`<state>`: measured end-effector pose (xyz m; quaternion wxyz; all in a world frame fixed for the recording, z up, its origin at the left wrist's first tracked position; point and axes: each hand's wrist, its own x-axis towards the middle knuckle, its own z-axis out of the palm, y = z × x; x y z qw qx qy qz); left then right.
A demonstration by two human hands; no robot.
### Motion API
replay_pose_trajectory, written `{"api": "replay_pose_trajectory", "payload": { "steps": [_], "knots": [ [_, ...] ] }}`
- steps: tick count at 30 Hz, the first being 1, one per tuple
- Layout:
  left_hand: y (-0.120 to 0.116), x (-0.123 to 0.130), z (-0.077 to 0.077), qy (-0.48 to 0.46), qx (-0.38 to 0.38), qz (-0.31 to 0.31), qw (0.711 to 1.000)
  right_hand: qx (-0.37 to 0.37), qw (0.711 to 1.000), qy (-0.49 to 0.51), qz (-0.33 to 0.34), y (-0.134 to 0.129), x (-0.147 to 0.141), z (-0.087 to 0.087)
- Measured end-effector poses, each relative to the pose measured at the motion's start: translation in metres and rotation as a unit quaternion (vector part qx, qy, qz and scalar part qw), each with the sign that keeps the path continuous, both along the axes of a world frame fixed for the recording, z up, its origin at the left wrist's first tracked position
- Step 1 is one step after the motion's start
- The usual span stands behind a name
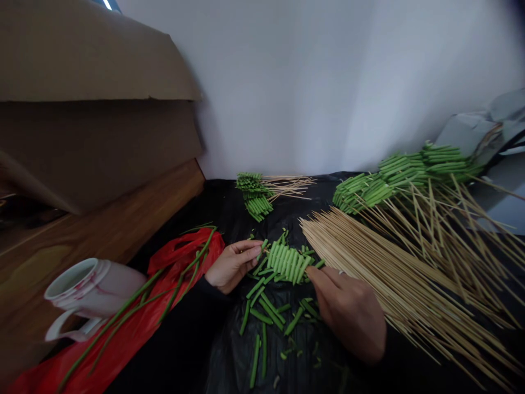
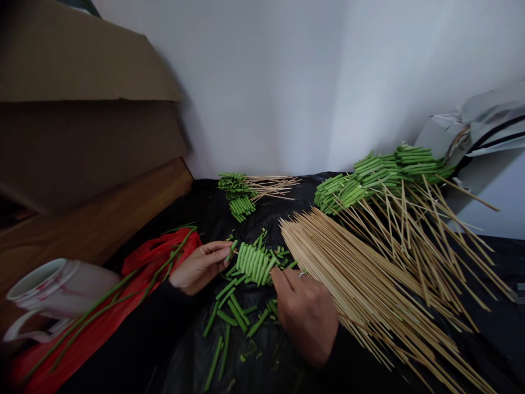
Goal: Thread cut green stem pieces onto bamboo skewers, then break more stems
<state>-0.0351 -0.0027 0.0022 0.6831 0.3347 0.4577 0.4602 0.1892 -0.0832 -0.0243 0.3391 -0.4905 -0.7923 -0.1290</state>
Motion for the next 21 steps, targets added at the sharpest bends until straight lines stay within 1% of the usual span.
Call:
{"api": "replay_pose_trajectory", "payload": {
  "steps": [10,14,18,21],
  "knots": [
    [-0.0012,0.0028,-0.0103,-0.001,0.005,-0.004,1.0,-0.006,1.0,-0.003,-0.003,-0.0001,-0.0006,-0.0016],
    [-0.0025,0.0057,-0.0099,0.0,0.008,-0.004,1.0,-0.015,1.0,-0.002,-0.001,0.0004,-0.0002,-0.0024],
    [-0.0037,0.0072,-0.0069,0.0,0.009,0.002,1.0,-0.006,1.0,0.006,0.005,0.0014,0.0005,-0.0028],
    [-0.0042,0.0069,-0.0055,0.009,0.007,-0.005,1.0,-0.004,1.0,0.005,0.007,0.0013,0.0004,-0.0025]
  ]
}}
